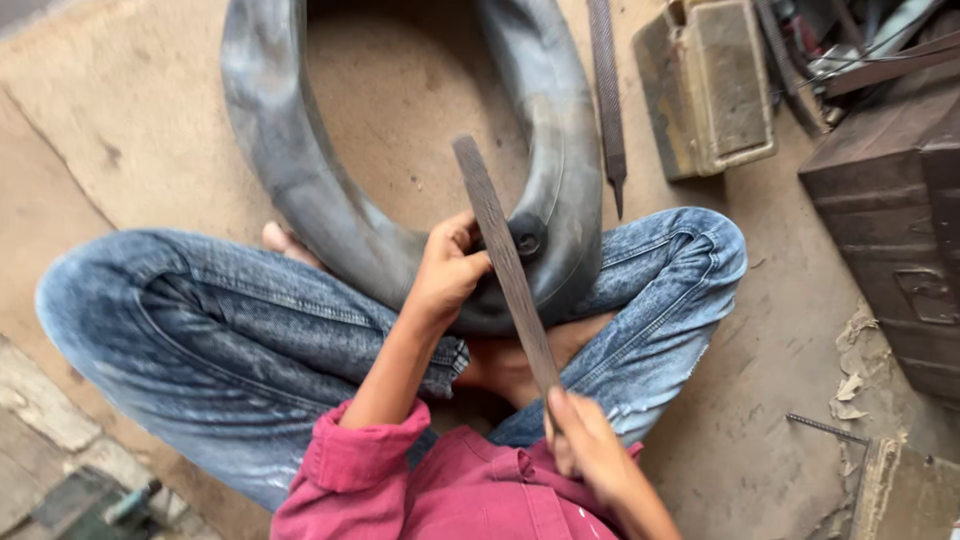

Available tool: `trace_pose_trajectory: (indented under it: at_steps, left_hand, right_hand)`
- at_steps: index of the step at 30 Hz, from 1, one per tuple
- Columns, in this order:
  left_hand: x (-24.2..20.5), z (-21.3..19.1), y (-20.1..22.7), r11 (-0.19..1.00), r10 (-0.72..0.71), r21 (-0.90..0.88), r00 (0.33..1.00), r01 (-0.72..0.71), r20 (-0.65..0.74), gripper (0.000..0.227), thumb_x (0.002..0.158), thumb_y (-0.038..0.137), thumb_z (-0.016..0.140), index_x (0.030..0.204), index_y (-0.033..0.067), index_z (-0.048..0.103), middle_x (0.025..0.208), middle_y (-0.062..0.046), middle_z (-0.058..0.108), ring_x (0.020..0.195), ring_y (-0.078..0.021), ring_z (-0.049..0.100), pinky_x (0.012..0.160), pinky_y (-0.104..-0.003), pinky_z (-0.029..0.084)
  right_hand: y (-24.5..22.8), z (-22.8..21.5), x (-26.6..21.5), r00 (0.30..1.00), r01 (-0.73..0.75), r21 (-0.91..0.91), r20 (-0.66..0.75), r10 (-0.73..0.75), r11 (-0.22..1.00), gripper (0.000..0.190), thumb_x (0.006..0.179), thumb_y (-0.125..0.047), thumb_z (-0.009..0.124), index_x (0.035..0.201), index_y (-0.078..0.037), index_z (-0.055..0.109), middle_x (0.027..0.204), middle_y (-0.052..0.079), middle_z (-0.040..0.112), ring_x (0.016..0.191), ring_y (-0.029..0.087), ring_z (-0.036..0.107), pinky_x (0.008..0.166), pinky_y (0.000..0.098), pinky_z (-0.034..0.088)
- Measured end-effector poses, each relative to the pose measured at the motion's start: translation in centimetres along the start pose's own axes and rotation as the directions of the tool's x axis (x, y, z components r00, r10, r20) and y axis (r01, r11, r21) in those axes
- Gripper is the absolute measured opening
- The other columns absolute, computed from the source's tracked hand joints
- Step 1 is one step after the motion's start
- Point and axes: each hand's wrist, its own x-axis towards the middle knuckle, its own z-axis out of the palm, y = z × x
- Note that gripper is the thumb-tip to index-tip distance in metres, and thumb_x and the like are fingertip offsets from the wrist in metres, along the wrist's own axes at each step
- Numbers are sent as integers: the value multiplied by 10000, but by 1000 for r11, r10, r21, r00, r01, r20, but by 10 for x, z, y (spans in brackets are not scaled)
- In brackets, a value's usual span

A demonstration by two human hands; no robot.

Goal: The person sits cross-legged on the floor and uses a metal file to scrape the surface of a rubber tire inner tube. They repeatedly rub the file back and forth over a specific section of the tube, likely to roughen the surface for a patch or repair.

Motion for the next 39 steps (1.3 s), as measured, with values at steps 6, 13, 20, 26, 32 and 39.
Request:
trace_pose_trajectory:
  at_steps: [6,13,20,26,32,39]
  left_hand:
    - [-3,3,23,995,-13,102,987,-4,158,386,918,-23,608,1302,2,589,1188,-20,673,1124,-101,619,1013,-272,483]
    - [-3,1,35,988,-106,131,978,83,179,326,1002,103,571,1294,-37,615,1172,-62,704,1089,-128,635,1001,-285,488]
    - [-7,4,14,954,1,299,999,-14,45,213,1014,74,588,1186,-31,659,1039,-31,712,962,-99,630,898,-260,509]
    - [-6,7,1,936,122,333,992,-111,-12,160,997,32,597,1122,-42,664,1003,-27,694,966,-92,628,903,-249,503]
    - [-9,11,15,899,57,436,997,-28,-55,155,993,69,595,1102,-16,667,952,-16,704,909,-92,626,853,-254,505]
    - [-7,8,17,955,50,288,996,-70,76,198,1045,98,560,1174,-36,627,1049,-42,689,977,-102,615,900,-262,500]
  right_hand:
    - [57,-31,-30,987,-37,244,163,-4,969,520,1027,-476,447,752,-47,550,474,-21,357,377,77,263,362,251,187]
    - [-83,-12,12,899,391,318,69,-432,864,566,1110,-438,428,680,-70,457,490,-13,360,364,120,328,345,287,284]
    - [-142,18,49,976,206,138,43,-214,969,458,1036,-469,487,763,-102,464,533,-77,300,398,36,255,362,233,223]
    - [-34,-3,-9,999,14,154,27,-19,988,461,1007,-479,510,755,-95,470,530,-47,334,396,77,286,363,262,255]
    - [2,-8,-35,996,-77,141,-44,83,987,454,992,-475,529,753,-91,483,529,-32,381,404,86,343,382,265,305]
    - [-133,-6,0,982,180,192,25,-188,965,403,1039,-406,506,829,-64,540,529,-77,335,387,31,275,340,229,229]
